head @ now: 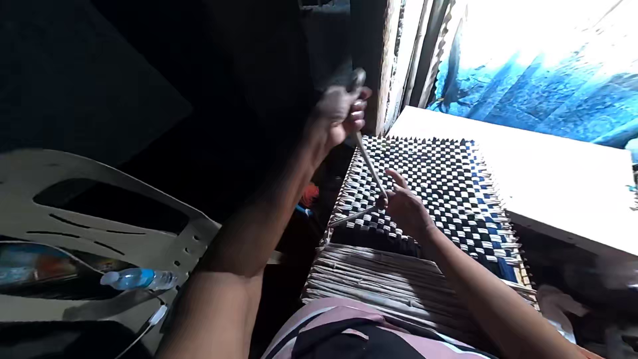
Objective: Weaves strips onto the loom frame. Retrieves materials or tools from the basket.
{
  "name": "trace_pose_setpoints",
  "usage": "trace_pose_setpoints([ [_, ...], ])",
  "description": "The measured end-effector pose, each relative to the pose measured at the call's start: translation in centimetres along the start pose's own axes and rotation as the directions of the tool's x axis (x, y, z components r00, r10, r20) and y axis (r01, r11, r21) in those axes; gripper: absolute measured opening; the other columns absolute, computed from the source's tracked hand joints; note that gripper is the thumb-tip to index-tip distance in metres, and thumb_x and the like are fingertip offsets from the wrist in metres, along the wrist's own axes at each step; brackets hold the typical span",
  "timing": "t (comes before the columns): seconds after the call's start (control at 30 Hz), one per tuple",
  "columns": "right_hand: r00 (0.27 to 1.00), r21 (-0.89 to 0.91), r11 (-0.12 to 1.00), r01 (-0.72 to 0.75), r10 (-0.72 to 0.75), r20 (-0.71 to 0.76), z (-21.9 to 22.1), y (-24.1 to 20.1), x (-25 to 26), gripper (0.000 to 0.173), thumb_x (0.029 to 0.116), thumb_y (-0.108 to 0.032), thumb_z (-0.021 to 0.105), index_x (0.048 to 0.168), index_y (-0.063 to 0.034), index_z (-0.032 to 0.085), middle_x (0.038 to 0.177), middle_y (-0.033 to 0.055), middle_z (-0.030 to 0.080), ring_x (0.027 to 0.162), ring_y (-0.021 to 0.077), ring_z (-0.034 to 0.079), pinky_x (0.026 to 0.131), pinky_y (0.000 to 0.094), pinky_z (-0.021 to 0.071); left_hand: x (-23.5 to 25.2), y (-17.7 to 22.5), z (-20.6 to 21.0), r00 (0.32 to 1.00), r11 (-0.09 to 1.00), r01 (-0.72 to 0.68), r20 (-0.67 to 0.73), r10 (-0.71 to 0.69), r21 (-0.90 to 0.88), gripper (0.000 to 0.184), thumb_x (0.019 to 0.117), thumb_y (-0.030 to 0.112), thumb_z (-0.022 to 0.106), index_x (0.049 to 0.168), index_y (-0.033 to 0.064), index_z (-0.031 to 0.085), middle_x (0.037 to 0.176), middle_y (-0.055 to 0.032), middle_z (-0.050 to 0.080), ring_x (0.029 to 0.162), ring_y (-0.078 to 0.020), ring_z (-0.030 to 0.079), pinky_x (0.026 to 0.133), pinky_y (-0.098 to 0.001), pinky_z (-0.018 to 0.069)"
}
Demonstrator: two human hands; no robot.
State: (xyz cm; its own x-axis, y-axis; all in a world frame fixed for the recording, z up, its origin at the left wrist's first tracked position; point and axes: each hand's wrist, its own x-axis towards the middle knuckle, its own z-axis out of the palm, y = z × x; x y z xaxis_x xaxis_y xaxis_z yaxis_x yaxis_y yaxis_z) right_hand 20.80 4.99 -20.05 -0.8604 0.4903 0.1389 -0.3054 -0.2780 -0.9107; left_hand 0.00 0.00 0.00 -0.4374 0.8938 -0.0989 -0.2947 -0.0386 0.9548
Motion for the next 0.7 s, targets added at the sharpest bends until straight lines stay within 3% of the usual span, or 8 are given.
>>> trace_pose_setpoints([
  [0.1, 0.987, -0.304, 0.95, -0.069, 0.11, 0.119, -0.3, 0.8, 0.3, 0.03, 0.1025, -0.025, 0.052, 0.106, -0.0068, 0.076, 0.096, 0.0027, 0.071, 0.092, 0.0121, 0.064, 0.09, 0.0354, 0.0536, 0.8, -4.0, -7.0, 0.94, 0.985, 0.167, -0.294, -0.173, -0.044, 0.02, 0.1099, 0.016, 0.036, 0.109, 0.0085, 0.054, 0.063, 0.0063, 0.04, 0.045, -0.0025, 0.037, 0.042, -0.0166, 0.0359],
  [0.13, 0.967, -0.434, 0.894, -0.114, 0.2, 0.159, 0.2, 0.6, 0.4, 0.029, 0.1023, -0.02, 0.055, 0.103, -0.0042, 0.079, 0.101, 0.0042, 0.074, 0.098, 0.0115, 0.066, 0.096, 0.035, 0.0535, 0.6, -5.6, -8.7, 0.92, 0.977, 0.21, -0.334, -0.206, -0.024, 0.02, 0.1106, 0.018, 0.036, 0.108, 0.0087, 0.054, 0.063, 0.0068, 0.039, 0.044, -0.002, 0.036, 0.041, -0.0162, 0.0343],
  [0.2, 0.912, -0.677, 0.722, -0.144, 0.363, 0.193, 1.3, 1.0, 0.5, 0.027, 0.1036, -0.025, 0.058, 0.109, -0.0081, 0.078, 0.107, 0.0003, 0.073, 0.099, 0.0042, 0.064, 0.094, 0.0287, 0.0515, -0.5, -8.3, -10.7, 0.912, 0.967, 0.251, -0.348, -0.218, 0.052, 0.023, 0.1123, 0.023, 0.037, 0.108, 0.0086, 0.053, 0.061, 0.0076, 0.037, 0.044, -0.0016, 0.032, 0.04, -0.0166, 0.03],
  [0.33, 0.872, -0.906, 0.418, -0.059, 0.464, 0.157, 2.7, 2.8, 0.5, 0.043, 0.103, -0.043, 0.053, 0.109, -0.0071, 0.076, 0.107, 0.0126, 0.067, 0.104, 0.0249, 0.061, 0.104, 0.0551, 0.035, -4.4, -11.3, -11.0, 0.961, 0.976, 0.169, -0.245, -0.131, 0.137, 0.026, 0.1135, 0.026, 0.034, 0.103, 0.0096, 0.052, 0.058, 0.0089, 0.034, 0.043, -0.0014, 0.03, 0.041, -0.0167, 0.0276],
  [0.47, 0.882, -0.994, 0.106, 0.03, 0.465, 0.076, 5.1, 2.9, 0.2, 0.043, 0.1039, -0.041, 0.049, 0.103, -0.0061, 0.075, 0.112, 0.0173, 0.07, 0.112, 0.0339, 0.064, 0.108, 0.0627, 0.0339, -9.7, -11.3, -9.4, 1.0, 0.998, 0.017, -0.024, -0.016, 0.068, 0.024, 0.1123, 0.024, 0.038, 0.105, 0.0125, 0.057, 0.08, 0.0029, 0.055, 0.067, -0.0072, 0.057, 0.065, -0.0239, 0.0544],
  [0.5, 0.887, -0.998, 0.046, 0.035, 0.459, 0.052, 5.8, 3.0, 0.1, 0.045, 0.1043, -0.043, 0.048, 0.101, -0.0055, 0.074, 0.112, 0.0176, 0.069, 0.113, 0.0345, 0.063, 0.107, 0.0629, 0.0343, -10.8, -11.0, -8.9, 0.999, 0.999, -0.004, 0.033, 0.002, 0.053, 0.025, 0.1119, 0.025, 0.039, 0.103, 0.0135, 0.059, 0.081, 0.0027, 0.056, 0.067, -0.0071, 0.056, 0.065, -0.0231, 0.0531],
  [0.6, 0.914, -0.998, -0.05, -0.025, 0.403, -0.043, 7.8, 3.6, -0.5, 0.05, 0.1019, -0.046, 0.048, 0.096, -0.0031, 0.072, 0.113, 0.0193, 0.067, 0.118, 0.0352, 0.061, 0.111, 0.0652, 0.0286, -12.3, -11.5, -8.0, 0.988, 0.994, -0.065, 0.147, 0.051, 0.087, 0.025, 0.1103, 0.024, 0.044, 0.099, 0.012, 0.062, 0.071, 0.0049, 0.049, 0.052, -0.0023, 0.04, 0.047, -0.0164, 0.0354],
  [0.7, 0.931, -0.989, -0.117, -0.088, 0.344, -0.123, 9.2, 4.1, -0.9, 0.056, 0.0926, -0.055, 0.056, 0.095, -0.0011, 0.071, 0.118, 0.021, 0.065, 0.123, 0.0373, 0.058, 0.111, 0.0667, 0.0267, -12.4, -13.1, -8.2, 0.982, 0.9, -0.103, 0.186, 0.026, 0.424, 0.023, 0.1093, 0.017, 0.046, 0.102, 0.0052, 0.065, 0.07, 0.0034, 0.053, 0.054, -0.0029, 0.043, 0.051, -0.0195, 0.039],
])
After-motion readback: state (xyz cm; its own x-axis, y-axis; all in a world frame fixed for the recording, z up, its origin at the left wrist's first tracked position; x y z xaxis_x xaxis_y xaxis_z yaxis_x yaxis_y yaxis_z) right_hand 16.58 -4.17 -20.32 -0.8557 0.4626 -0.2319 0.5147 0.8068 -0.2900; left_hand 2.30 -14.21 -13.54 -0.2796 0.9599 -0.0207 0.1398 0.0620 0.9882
